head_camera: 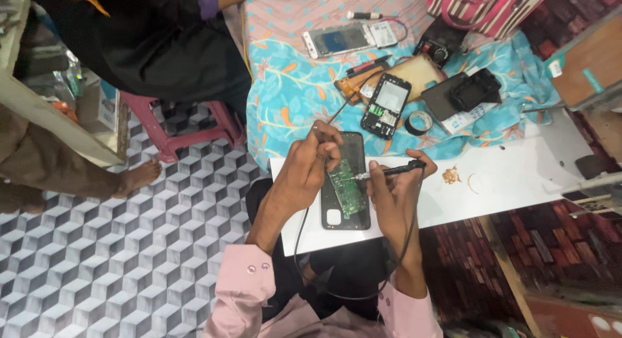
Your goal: The person uses a soldering iron and tweezers to work on a smartphone motherboard placed on a table. They repeatedly apply the soldering iron to various points on the circuit board while holding the board steady with tweezers.
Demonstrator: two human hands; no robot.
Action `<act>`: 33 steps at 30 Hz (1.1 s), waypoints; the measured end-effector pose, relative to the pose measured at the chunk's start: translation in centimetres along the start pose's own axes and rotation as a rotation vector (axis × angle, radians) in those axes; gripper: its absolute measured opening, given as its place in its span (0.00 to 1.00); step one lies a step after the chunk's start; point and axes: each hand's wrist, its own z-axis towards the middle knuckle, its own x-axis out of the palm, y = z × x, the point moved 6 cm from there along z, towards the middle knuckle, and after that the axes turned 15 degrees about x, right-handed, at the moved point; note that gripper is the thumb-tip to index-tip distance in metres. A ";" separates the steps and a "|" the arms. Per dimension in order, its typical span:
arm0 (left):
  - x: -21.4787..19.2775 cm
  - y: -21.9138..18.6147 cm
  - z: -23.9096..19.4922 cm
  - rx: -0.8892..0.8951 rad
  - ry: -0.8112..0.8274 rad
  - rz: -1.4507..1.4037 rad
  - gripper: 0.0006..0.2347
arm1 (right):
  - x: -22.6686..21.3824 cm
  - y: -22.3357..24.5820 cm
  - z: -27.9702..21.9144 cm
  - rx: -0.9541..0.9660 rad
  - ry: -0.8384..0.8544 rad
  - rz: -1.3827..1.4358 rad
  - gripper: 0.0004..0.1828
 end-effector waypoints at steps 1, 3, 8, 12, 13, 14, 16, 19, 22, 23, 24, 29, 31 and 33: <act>0.0 0.0 -0.1 0.002 0.001 -0.003 0.04 | 0.0 0.1 -0.2 -0.006 -0.004 0.005 0.28; 0.0 0.2 0.0 0.014 0.008 -0.009 0.05 | 0.1 0.4 -0.3 -0.021 -0.020 0.017 0.26; -0.1 0.4 0.0 0.031 0.004 -0.002 0.05 | 0.6 -0.8 -0.9 0.195 -0.052 0.178 0.10; 0.0 0.2 0.2 0.098 -0.030 -0.059 0.05 | 0.4 0.5 -1.5 -0.090 -0.089 0.211 0.11; 0.1 0.3 0.1 0.069 -0.023 -0.059 0.05 | 0.6 -0.2 -1.4 0.017 -0.064 0.226 0.11; 0.1 0.4 0.0 0.037 -0.013 -0.058 0.05 | 0.9 -0.9 -1.4 0.127 -0.038 0.241 0.15; 0.1 0.4 0.0 0.024 -0.012 -0.064 0.05 | 1.0 -1.2 -1.3 0.165 -0.027 0.177 0.14; 0.1 0.5 0.0 0.012 -0.017 -0.056 0.06 | 0.3 -0.5 -1.0 0.000 -0.078 -0.009 0.16; -0.1 0.8 -0.7 -0.054 0.008 -0.023 0.07 | 0.3 -0.6 -1.3 -0.026 -0.102 -0.044 0.20; 0.1 0.5 -0.7 -0.028 -0.001 -0.036 0.08 | 0.4 -0.7 -1.3 -0.005 -0.077 -0.035 0.21; 0.0 0.2 0.0 0.015 -0.003 -0.042 0.08 | 0.5 -0.4 -0.9 0.003 -0.064 -0.019 0.21; -0.1 -0.5 0.7 0.030 -0.001 -0.058 0.10 | 0.6 -0.2 -0.5 0.067 -0.061 0.024 0.14; 0.0 -0.3 0.2 0.000 0.007 -0.041 0.11 | 0.8 -1.0 -0.9 0.112 -0.046 0.036 0.14; 0.0 0.1 -0.2 -0.037 0.002 -0.007 0.11 | 1.3 -3.0 -1.0 0.346 0.019 0.194 0.14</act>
